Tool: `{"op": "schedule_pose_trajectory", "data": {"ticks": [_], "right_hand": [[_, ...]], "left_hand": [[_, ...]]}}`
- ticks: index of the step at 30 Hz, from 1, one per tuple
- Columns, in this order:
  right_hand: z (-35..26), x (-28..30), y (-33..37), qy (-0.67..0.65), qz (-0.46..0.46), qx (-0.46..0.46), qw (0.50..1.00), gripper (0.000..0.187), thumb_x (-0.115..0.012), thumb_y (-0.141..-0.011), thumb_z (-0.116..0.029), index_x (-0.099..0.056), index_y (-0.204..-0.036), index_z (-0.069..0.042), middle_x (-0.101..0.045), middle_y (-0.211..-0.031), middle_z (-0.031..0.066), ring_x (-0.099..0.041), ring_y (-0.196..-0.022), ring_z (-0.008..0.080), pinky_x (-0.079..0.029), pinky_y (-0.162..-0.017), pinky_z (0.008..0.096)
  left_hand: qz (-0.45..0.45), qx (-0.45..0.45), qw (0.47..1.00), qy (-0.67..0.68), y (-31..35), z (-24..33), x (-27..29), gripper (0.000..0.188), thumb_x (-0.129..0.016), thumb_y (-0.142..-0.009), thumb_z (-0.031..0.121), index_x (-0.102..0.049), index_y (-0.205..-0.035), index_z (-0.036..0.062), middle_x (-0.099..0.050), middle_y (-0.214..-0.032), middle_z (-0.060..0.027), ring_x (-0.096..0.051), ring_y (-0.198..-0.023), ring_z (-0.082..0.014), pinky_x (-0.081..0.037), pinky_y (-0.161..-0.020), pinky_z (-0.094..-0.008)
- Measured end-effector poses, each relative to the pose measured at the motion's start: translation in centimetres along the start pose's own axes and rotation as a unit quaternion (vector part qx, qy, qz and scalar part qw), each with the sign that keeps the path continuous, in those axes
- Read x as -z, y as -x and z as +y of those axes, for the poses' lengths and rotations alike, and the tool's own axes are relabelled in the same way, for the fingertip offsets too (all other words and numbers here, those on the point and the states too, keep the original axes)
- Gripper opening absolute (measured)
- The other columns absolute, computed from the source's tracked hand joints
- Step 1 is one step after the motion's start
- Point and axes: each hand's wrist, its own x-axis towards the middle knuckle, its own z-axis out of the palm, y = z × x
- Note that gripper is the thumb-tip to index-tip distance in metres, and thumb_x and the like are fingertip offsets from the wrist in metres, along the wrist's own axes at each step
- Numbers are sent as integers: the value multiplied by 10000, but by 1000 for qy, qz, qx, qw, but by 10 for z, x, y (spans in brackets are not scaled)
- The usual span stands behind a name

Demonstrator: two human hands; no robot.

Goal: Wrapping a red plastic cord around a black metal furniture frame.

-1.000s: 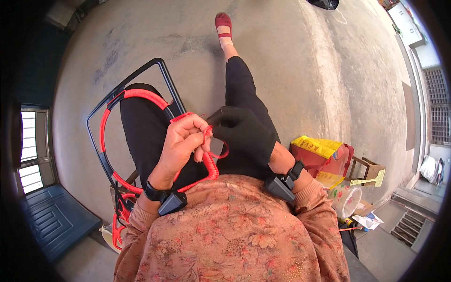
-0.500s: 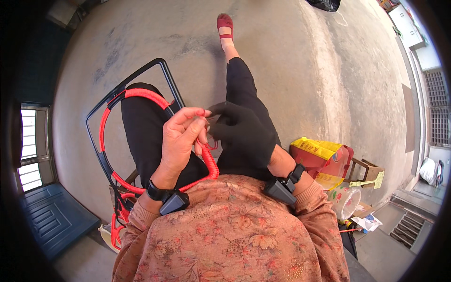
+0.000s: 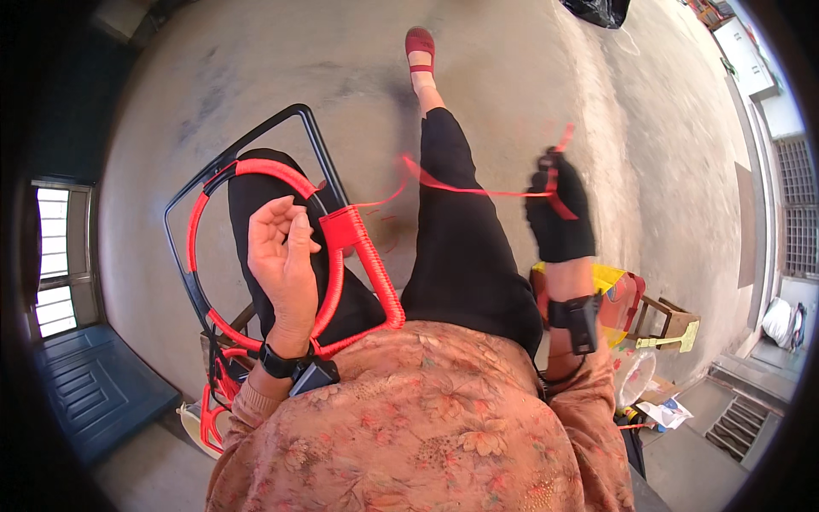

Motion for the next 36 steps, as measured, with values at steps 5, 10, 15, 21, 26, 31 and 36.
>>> {"op": "schedule_pose_trajectory", "data": {"ticks": [5, 10, 15, 21, 26, 31, 36], "right_hand": [[-74, 62, -16, -24, -164, -42, 985, 117, -452, -988, -181, -528, -992, -92, -471, -687, -52, -417, -492, 30, -342, -443, 186], [-92, 70, -12, 124, -56, 40, 990, 160, -479, -982, -221, -523, -841, -158, -391, -535, -67, -365, -426, 36, -283, -386, 210], [-81, 74, -25, 316, 141, 137, 928, 95, -594, -894, -159, -599, -955, -86, -548, -683, 3, -439, -484, 69, -343, -429, 213], [43, -38, -12, 489, -42, 206, 847, 152, -624, -859, -82, -626, -1008, -53, -638, -824, 27, -612, -681, 110, -459, -597, 239], [105, -109, 21, 649, -451, 410, 455, 248, -585, -704, -52, -626, -947, -19, -631, -867, 105, -613, -713, 283, -490, -644, 337], [114, -119, 26, 634, -508, 423, 402, 214, -599, -753, -67, -617, -961, -20, -624, -917, 93, -618, -746, 239, -494, -668, 303], [95, -84, 26, 537, -189, -55, 820, 155, -634, -839, -128, -647, -911, 9, -637, -744, 70, -602, -696, 104, -494, -656, 270]], "left_hand": [[-30, 183, 976, 116, 4, -18, 2, 298, -520, -970, 213, -461, -1184, 15, -594, -957, -85, -635, -792, -146, -553, -580, -279], [-96, 315, 909, 255, 4, -20, 12, 145, -542, -958, 209, -542, -904, 74, -656, -772, -78, -633, -579, -167, -526, -486, -278], [-128, 339, 890, 275, 8, -17, 9, 136, -536, -957, 208, -543, -912, 79, -656, -780, -74, -625, -580, -157, -517, -494, -275], [-89, 287, 926, 227, 15, -14, -1, 253, -483, -982, 275, -526, -1085, 47, -636, -934, -73, -634, -774, -139, -529, -607, -257], [-13, 191, 961, 202, 14, -5, -16, 290, -485, -988, 255, -512, -1143, 11, -604, -976, -37, -597, -858, -95, -513, -669, -234], [-47, 212, 960, 179, 15, -29, -1, 167, -504, -981, 171, -554, -1065, 36, -618, -917, -28, -597, -813, -77, -519, -642, -223], [-49, 331, 894, 299, 15, -39, -2, 125, -482, -985, 135, -572, -1003, 49, -642, -889, -31, -617, -725, -101, -535, -624, -255]]}}
